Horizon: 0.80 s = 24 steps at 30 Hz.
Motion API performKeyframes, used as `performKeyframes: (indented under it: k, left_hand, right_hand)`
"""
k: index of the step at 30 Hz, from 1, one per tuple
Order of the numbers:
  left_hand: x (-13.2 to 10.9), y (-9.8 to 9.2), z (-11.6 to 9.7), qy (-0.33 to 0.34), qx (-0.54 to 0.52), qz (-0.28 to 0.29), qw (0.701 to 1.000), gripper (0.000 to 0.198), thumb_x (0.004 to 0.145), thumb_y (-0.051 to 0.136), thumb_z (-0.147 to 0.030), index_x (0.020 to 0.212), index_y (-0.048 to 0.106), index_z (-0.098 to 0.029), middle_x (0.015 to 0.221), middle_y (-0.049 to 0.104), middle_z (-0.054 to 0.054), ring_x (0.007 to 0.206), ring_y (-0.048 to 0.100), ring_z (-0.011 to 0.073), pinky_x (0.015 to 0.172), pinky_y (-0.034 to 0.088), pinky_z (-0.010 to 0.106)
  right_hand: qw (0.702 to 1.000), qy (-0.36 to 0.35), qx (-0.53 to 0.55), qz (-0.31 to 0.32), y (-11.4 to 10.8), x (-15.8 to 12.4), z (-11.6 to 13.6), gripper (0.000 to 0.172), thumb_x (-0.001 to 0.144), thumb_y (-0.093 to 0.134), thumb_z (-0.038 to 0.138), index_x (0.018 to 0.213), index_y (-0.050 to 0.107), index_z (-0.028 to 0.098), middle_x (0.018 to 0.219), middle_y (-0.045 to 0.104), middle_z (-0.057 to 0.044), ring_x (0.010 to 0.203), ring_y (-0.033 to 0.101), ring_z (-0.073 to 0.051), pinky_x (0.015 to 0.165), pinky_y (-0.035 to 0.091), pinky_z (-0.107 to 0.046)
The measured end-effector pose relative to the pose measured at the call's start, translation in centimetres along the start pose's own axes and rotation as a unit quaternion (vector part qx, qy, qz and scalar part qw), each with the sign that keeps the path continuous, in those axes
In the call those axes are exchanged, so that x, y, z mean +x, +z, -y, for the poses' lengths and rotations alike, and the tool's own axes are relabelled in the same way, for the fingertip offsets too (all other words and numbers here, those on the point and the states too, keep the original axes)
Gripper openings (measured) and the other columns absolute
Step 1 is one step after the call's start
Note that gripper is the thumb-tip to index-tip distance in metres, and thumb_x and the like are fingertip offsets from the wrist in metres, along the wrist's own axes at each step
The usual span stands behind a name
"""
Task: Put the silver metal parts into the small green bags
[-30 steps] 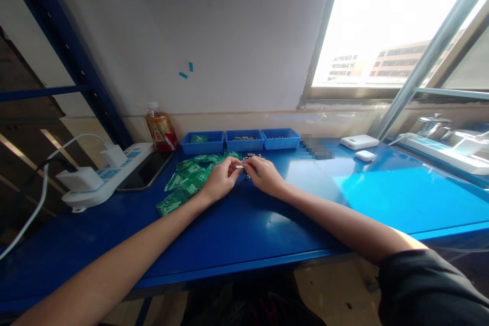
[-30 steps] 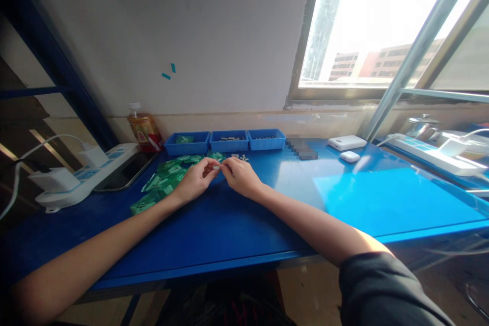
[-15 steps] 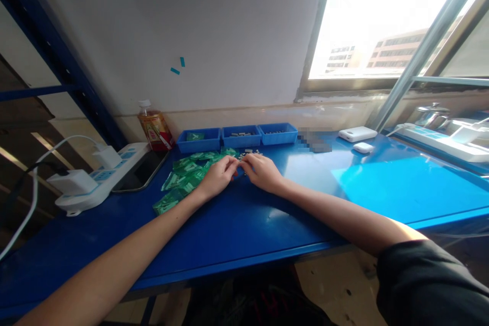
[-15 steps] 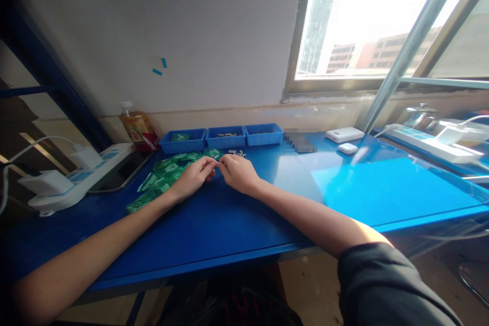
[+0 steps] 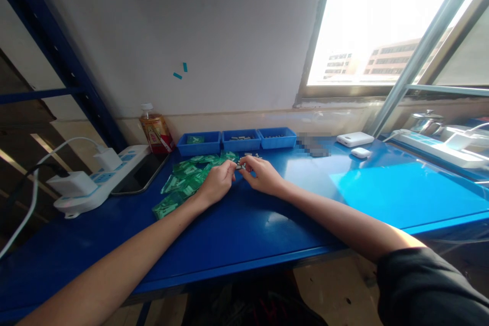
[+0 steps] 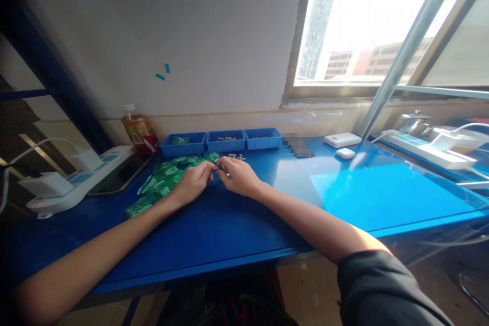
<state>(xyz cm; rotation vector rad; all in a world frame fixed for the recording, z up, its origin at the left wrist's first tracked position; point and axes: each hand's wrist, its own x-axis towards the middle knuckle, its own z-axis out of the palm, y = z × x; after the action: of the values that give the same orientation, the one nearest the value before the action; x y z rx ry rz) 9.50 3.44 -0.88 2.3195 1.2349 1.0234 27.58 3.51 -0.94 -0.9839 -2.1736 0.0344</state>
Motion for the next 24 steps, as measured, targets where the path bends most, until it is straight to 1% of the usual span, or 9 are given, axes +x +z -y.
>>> performKeyframes:
  k: [3, 6, 8, 10, 13, 14, 17, 20, 24]
  left_hand:
    - [0.0, 0.0, -0.1, -0.006, 0.000, 0.009, 1.000, 0.033, 0.094, 0.032, -0.037, 0.081, 0.056, -0.020, 0.067, 0.062, 0.001, 0.064, 0.059, 0.0169, 0.063, 0.041, 0.027]
    - [0.0, -0.1, -0.3, -0.015, -0.001, 0.016, 1.000, 0.033, 0.095, 0.032, -0.039, 0.090, 0.057, -0.019, 0.070, 0.063, 0.002, 0.066, 0.061, 0.0183, 0.062, 0.043, 0.027]
    - [0.0, -0.1, -0.4, -0.010, 0.006, 0.014, 1.000, 0.033, 0.094, 0.034, -0.039, 0.103, 0.057, -0.018, 0.075, 0.065, 0.003, 0.071, 0.063, 0.0197, 0.066, 0.044, 0.029]
    - [-0.2, -0.1, -0.4, 0.008, 0.020, 0.017, 1.000, 0.036, 0.093, 0.039, -0.039, 0.117, 0.053, -0.017, 0.084, 0.065, 0.005, 0.079, 0.063, 0.0210, 0.073, 0.046, 0.030]
    - [-0.5, 0.0, -0.4, 0.057, 0.059, 0.049, 0.995, 0.040, 0.091, 0.044, -0.036, 0.127, 0.050, -0.019, 0.105, 0.062, 0.009, 0.091, 0.061, 0.0223, 0.084, 0.046, 0.033]
    - [-0.6, 0.1, -0.4, 0.075, 0.073, 0.065, 0.992, 0.040, 0.090, 0.045, -0.036, 0.127, 0.051, -0.021, 0.111, 0.059, 0.010, 0.095, 0.060, 0.0230, 0.087, 0.045, 0.034]
    - [-0.6, 0.3, -0.3, 0.111, 0.105, 0.096, 0.984, 0.035, 0.088, 0.049, -0.033, 0.120, 0.057, -0.022, 0.110, 0.059, 0.010, 0.101, 0.056, 0.0249, 0.092, 0.043, 0.037]
    - [-0.4, 0.5, -0.2, 0.101, 0.104, 0.089, 0.985, 0.021, 0.083, 0.055, -0.030, 0.100, 0.062, -0.020, 0.095, 0.061, 0.008, 0.092, 0.057, 0.0244, 0.086, 0.045, 0.036]
    - [0.0, 0.6, 0.0, 0.078, 0.078, 0.062, 0.992, 0.003, 0.081, 0.051, -0.021, 0.081, 0.054, -0.020, 0.081, 0.059, 0.005, 0.077, 0.057, 0.0212, 0.075, 0.045, 0.033]
  right_hand:
    - [0.999, -0.030, -0.024, 0.001, -0.3, 0.1, 0.0, 0.008, 0.084, 0.054, 0.026, 0.088, 0.056, 0.020, 0.078, 0.061, -0.001, 0.073, 0.057, -0.014, 0.067, 0.041, -0.023]
    - [0.996, -0.047, -0.069, -0.010, -0.7, 1.6, -0.8, 0.009, 0.083, 0.054, 0.027, 0.081, 0.057, 0.019, 0.076, 0.062, -0.003, 0.074, 0.057, -0.015, 0.068, 0.041, -0.024]
    - [0.994, -0.001, -0.102, -0.049, -1.3, 3.5, -1.9, 0.014, 0.085, 0.052, 0.031, 0.085, 0.058, 0.018, 0.077, 0.063, -0.004, 0.074, 0.058, -0.016, 0.067, 0.040, -0.025]
    - [0.985, 0.094, -0.123, -0.079, -1.9, 5.5, -3.4, 0.025, 0.088, 0.050, 0.038, 0.098, 0.058, 0.017, 0.079, 0.065, -0.005, 0.074, 0.060, -0.019, 0.064, 0.040, -0.026]
    - [0.976, 0.177, -0.124, -0.016, -2.6, 6.5, -5.2, 0.051, 0.084, 0.054, 0.050, 0.119, 0.051, 0.014, 0.081, 0.067, -0.007, 0.075, 0.061, -0.022, 0.063, 0.041, -0.028]
    - [0.977, 0.173, -0.121, 0.014, -2.7, 6.0, -5.6, 0.051, 0.083, 0.055, 0.050, 0.119, 0.052, 0.014, 0.081, 0.067, -0.007, 0.075, 0.061, -0.022, 0.063, 0.041, -0.029]
    - [0.986, 0.107, -0.114, 0.064, -2.4, 2.8, -5.6, 0.033, 0.086, 0.054, 0.042, 0.108, 0.060, 0.017, 0.081, 0.066, -0.005, 0.079, 0.061, -0.021, 0.069, 0.042, -0.029]
    - [0.991, 0.045, -0.103, 0.067, -1.6, 0.0, -4.3, 0.021, 0.086, 0.055, 0.034, 0.098, 0.064, 0.018, 0.084, 0.066, -0.006, 0.085, 0.059, -0.020, 0.075, 0.043, -0.030]
    - [0.996, -0.012, -0.070, 0.054, -0.9, -0.2, -2.3, 0.014, 0.086, 0.054, 0.024, 0.094, 0.063, 0.018, 0.085, 0.065, -0.006, 0.084, 0.057, -0.019, 0.078, 0.043, -0.030]
